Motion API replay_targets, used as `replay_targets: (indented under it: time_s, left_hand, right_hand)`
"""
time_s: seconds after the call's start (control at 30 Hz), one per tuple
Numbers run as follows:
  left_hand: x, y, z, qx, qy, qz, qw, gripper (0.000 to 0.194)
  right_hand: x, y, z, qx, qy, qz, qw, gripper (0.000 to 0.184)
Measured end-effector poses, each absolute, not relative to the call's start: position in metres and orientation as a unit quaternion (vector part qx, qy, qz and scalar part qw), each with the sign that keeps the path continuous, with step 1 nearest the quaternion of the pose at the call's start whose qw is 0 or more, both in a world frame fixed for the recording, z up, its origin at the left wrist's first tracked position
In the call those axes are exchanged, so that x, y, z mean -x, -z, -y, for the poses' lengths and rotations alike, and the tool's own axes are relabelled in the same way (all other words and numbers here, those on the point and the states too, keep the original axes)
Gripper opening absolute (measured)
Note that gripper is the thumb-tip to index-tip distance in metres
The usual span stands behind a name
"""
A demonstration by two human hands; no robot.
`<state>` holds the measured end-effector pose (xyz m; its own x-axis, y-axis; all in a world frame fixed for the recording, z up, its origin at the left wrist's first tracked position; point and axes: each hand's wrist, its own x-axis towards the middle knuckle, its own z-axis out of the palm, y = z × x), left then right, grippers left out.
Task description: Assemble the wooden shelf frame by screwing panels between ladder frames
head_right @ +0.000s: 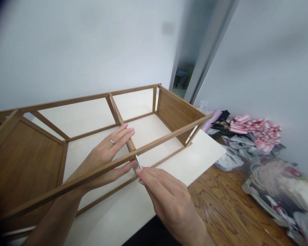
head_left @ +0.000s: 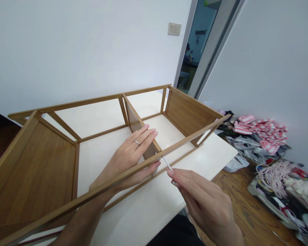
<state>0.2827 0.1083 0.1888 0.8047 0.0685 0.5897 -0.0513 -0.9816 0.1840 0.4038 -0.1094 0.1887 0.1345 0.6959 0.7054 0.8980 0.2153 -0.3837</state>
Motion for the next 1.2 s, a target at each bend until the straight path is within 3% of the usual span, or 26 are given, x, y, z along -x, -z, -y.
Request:
replay_targets:
  time_s: [0.17, 0.47, 0.7, 0.9, 1.1, 1.2]
  left_hand:
    - [-0.282, -0.189, -0.109, -0.945, -0.311, -0.003, 0.100, 0.070]
    - [-0.284, -0.192, -0.106, -0.943, -0.315, -0.007, 0.105, 0.069]
    - [-0.284, -0.190, -0.107, -0.943, -0.316, -0.007, 0.103, 0.069]
    - [-0.284, -0.190, -0.107, -0.943, -0.316, -0.013, 0.103, 0.069]
    - [-0.284, -0.190, -0.106, -0.941, -0.322, -0.011, 0.103, 0.069]
    - [-0.284, -0.190, -0.106, -0.941, -0.323, -0.011, 0.102, 0.066]
  right_hand:
    - [-0.398, -0.194, 0.111, 0.636, 0.142, 0.640, 0.407, 0.043]
    - [-0.385, -0.208, 0.116, 0.672, 0.262, 0.642, 0.258, 0.028]
    - [-0.382, -0.228, 0.116, 0.690, 0.290, 0.648, 0.142, 0.030]
    - [-0.376, -0.221, 0.106, 0.718, 0.282, 0.604, 0.199, 0.023]
    - [-0.374, -0.220, 0.099, 0.751, 0.215, 0.548, 0.300, 0.035]
    - [-0.376, -0.218, 0.098, 0.749, 0.197, 0.542, 0.325, 0.033]
